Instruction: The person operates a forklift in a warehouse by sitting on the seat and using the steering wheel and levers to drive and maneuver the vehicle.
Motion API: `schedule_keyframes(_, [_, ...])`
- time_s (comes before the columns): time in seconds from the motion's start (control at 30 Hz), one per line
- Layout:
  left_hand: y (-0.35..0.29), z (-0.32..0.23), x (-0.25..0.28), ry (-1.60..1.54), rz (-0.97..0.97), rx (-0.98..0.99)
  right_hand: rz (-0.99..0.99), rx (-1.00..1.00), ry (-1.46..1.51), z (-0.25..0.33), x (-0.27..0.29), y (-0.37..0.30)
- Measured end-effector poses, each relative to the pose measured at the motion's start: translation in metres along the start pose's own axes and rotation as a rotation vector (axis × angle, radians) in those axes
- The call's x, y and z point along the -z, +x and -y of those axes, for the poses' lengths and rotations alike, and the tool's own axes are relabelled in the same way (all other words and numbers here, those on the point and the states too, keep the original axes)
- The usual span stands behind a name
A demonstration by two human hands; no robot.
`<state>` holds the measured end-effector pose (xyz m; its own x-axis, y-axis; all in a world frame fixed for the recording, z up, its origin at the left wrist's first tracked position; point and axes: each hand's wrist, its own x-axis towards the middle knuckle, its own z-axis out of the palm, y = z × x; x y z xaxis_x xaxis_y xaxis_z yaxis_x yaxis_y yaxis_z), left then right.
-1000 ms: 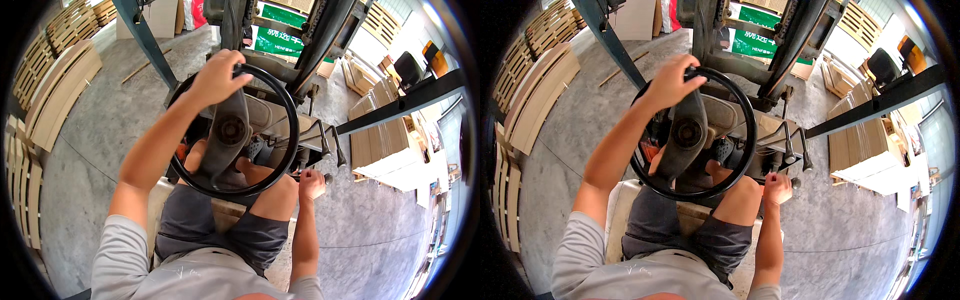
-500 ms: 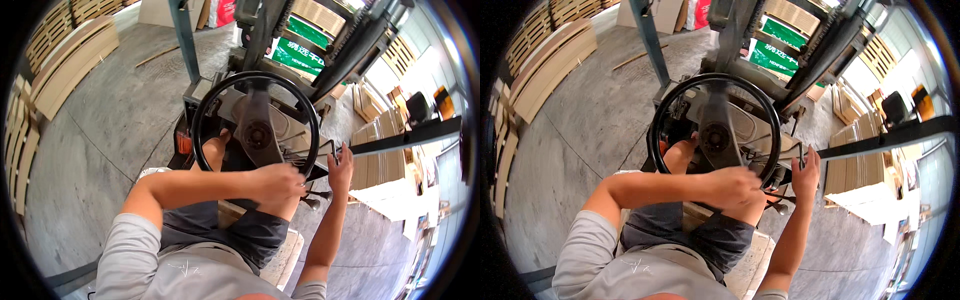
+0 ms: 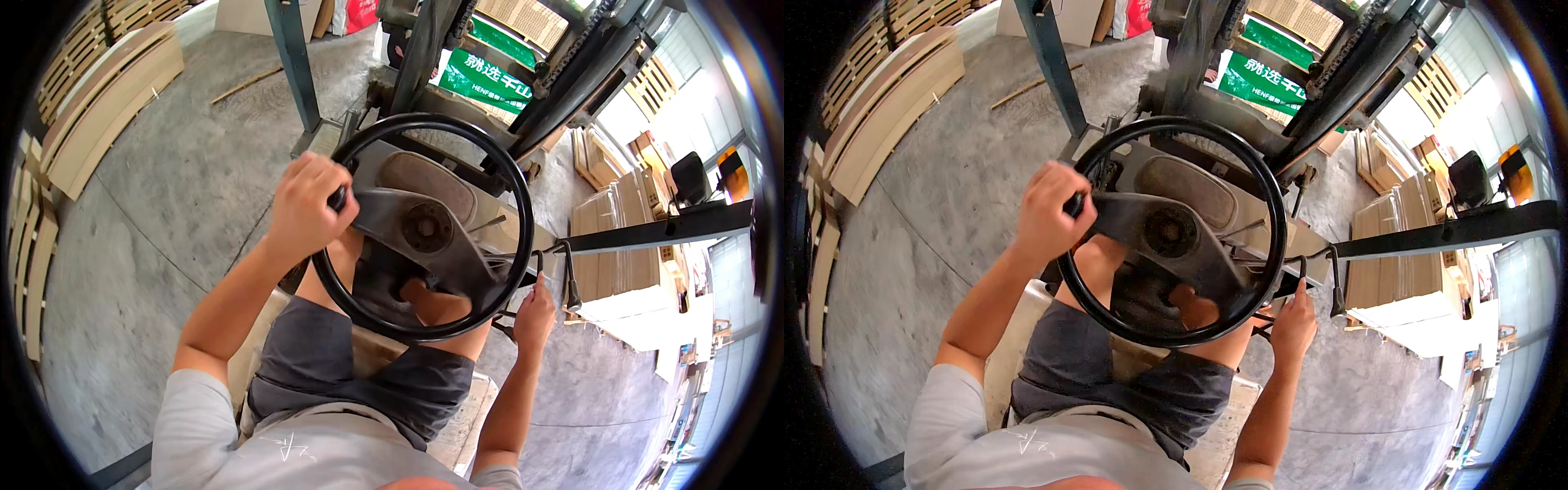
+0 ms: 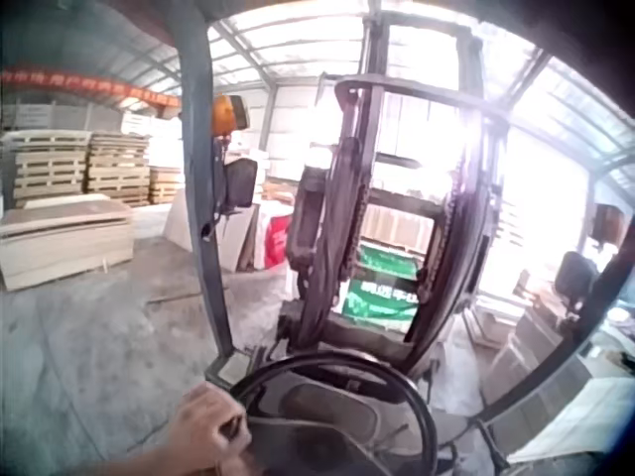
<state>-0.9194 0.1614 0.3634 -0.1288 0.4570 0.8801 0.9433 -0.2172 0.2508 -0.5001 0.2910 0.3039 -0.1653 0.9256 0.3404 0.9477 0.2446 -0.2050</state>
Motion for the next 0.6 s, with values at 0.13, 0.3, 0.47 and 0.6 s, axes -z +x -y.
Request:
schedule_keyframes(0.13, [0.065,0.012,-0.038,0.039,0.051,0.058,-0.044,0.011,0.041,0.003,0.006,0.01])
schedule_keyframes(0.3, [0.12,-0.023,-0.114,0.001,0.176,0.034,-0.041,0.044,0.04,-0.008,0.004,0.021])
schedule_keyframes(0.47, [0.126,-0.074,-0.156,-0.101,0.244,-0.052,0.066,0.028,0.035,0.008,0.028,0.057])
schedule_keyframes(0.6, [0.12,-0.103,-0.167,-0.155,0.327,-0.076,0.087,0.017,0.019,0.012,0.032,0.067])
